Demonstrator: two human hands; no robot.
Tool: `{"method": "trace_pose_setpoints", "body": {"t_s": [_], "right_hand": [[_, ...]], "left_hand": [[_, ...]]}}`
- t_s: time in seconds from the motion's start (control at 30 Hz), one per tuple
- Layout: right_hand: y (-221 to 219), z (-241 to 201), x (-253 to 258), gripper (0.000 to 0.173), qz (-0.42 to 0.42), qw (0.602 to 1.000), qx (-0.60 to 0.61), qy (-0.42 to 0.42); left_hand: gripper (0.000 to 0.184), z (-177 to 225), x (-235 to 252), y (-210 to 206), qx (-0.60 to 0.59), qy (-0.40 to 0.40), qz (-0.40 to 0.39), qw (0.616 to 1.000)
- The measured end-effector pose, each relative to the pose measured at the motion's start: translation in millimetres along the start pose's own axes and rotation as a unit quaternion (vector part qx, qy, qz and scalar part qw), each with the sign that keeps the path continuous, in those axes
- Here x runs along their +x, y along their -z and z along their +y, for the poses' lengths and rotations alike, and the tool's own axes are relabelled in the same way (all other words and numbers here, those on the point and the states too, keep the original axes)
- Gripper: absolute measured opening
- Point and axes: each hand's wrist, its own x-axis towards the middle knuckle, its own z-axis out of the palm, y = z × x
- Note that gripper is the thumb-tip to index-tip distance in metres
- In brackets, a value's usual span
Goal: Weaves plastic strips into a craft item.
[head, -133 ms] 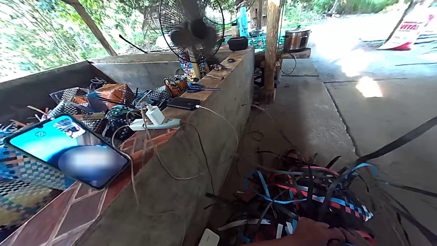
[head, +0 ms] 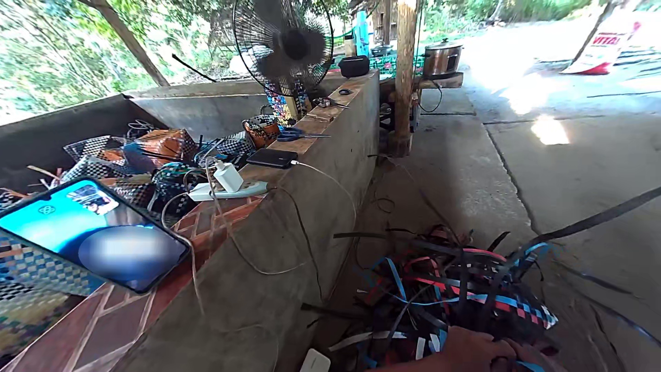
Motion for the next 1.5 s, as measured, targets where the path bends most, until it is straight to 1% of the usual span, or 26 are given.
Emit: {"method": "trace_pose_setpoints", "body": {"t_s": [0.07, 0.17, 0.27, 0.33, 0.37, 0.43, 0.5, 0.53, 0.6, 0.67, 0.73, 0.77, 0.8, 0.87, 0.9, 0.97, 1.0, 1.03, 1.1, 1.13, 1.2, 1.27, 1.33, 1.4, 1.43, 1.5], "right_hand": [[11, -8, -2, 0.033, -0.055, 0.998, -0.030, -0.020], [25, -39, -7, 0.033, -0.105, 0.986, -0.118, -0.053], [28, -56, -12, 0.038, -0.120, 0.978, -0.156, -0.070], [27, -67, -20, 0.038, -0.090, 0.982, -0.153, -0.064], [27, -69, -20, 0.036, -0.074, 0.986, -0.136, -0.059], [41, -96, -24, 0.031, -0.066, 0.993, -0.072, -0.062], [42, -87, -25, 0.026, -0.010, 0.999, 0.039, -0.015], [37, -75, -25, 0.027, 0.005, 0.995, 0.100, -0.014], [13, -54, -27, 0.028, 0.074, 0.983, 0.169, -0.022], [15, -72, -36, 0.034, 0.096, 0.979, 0.173, -0.057], [23, -102, -48, 0.028, 0.097, 0.979, 0.155, -0.089], [19, -112, -53, 0.028, 0.133, 0.971, 0.165, -0.105], [13, -124, -59, 0.035, 0.170, 0.960, 0.194, -0.113], [-3, -149, -73, 0.049, 0.221, 0.935, 0.262, -0.088], [-11, -151, -75, 0.050, 0.242, 0.936, 0.247, -0.059], [-24, -146, -76, 0.045, 0.268, 0.958, 0.107, 0.005], [-29, -137, -74, 0.041, 0.278, 0.959, 0.032, 0.037], [-33, -128, -69, 0.039, 0.298, 0.952, -0.019, 0.071], [-33, -118, -57, 0.030, 0.349, 0.922, -0.074, 0.151], [-29, -115, -51, 0.024, 0.356, 0.912, -0.091, 0.182], [-18, -112, -41, 0.022, 0.342, 0.911, -0.103, 0.208], [-7, -112, -33, 0.020, 0.327, 0.917, -0.087, 0.209], [-5, -104, -25, 0.017, 0.333, 0.916, -0.089, 0.206], [-8, -95, -24, 0.018, 0.300, 0.939, -0.064, 0.154], [-6, -97, -26, 0.019, 0.252, 0.960, -0.053, 0.110], [1, -112, -29, 0.023, 0.164, 0.982, -0.087, 0.033]], "left_hand": [[0.023, 3, -1, 2, 0.000, -0.008, 0.006, 1.000], [0.021, 1, -4, -1, 0.010, -0.031, 0.025, 0.999], [0.018, -7, -5, -6, 0.022, -0.048, 0.047, 0.997], [0.019, -9, -5, -8, 0.022, -0.043, 0.057, 0.997], [0.020, -9, -5, -7, 0.020, -0.036, 0.060, 0.997], [0.022, -6, -3, -3, 0.005, -0.001, 0.046, 0.999], [0.026, -2, 1, 7, -0.023, 0.065, -0.002, 0.998], [0.028, -1, 3, 11, -0.036, 0.095, -0.020, 0.995], [0.033, 2, 5, 17, -0.042, 0.143, -0.049, 0.988], [0.038, 7, 7, 20, -0.046, 0.174, -0.072, 0.981], [0.038, 11, 7, 21, -0.048, 0.185, -0.074, 0.979], [0.038, 12, 8, 22, -0.049, 0.189, -0.073, 0.978], [0.038, 11, 8, 22, -0.051, 0.195, -0.068, 0.977], [0.038, 8, 10, 22, -0.063, 0.219, -0.066, 0.971], [0.038, 6, 13, 24, -0.070, 0.236, -0.074, 0.966], [0.036, 6, 18, 28, -0.078, 0.268, -0.097, 0.955], [0.036, 8, 19, 30, -0.074, 0.279, -0.105, 0.952], [0.038, 11, 21, 32, -0.065, 0.288, -0.118, 0.948], [0.045, 18, 25, 37, -0.046, 0.296, -0.145, 0.943], [0.048, 22, 25, 40, -0.042, 0.293, -0.156, 0.942], [0.052, 27, 23, 45, -0.049, 0.282, -0.178, 0.942], [0.056, 19, 18, 40, -0.086, 0.244, -0.166, 0.952], [0.060, 7, 10, 32, -0.179, 0.180, -0.102, 0.962], [0.061, 1, 5, 33, -0.277, 0.135, -0.032, 0.951], [0.056, 1, 3, 39, -0.308, 0.135, -0.014, 0.942], [0.032, 3, -1, 56, -0.350, 0.134, -0.021, 0.927]]}}
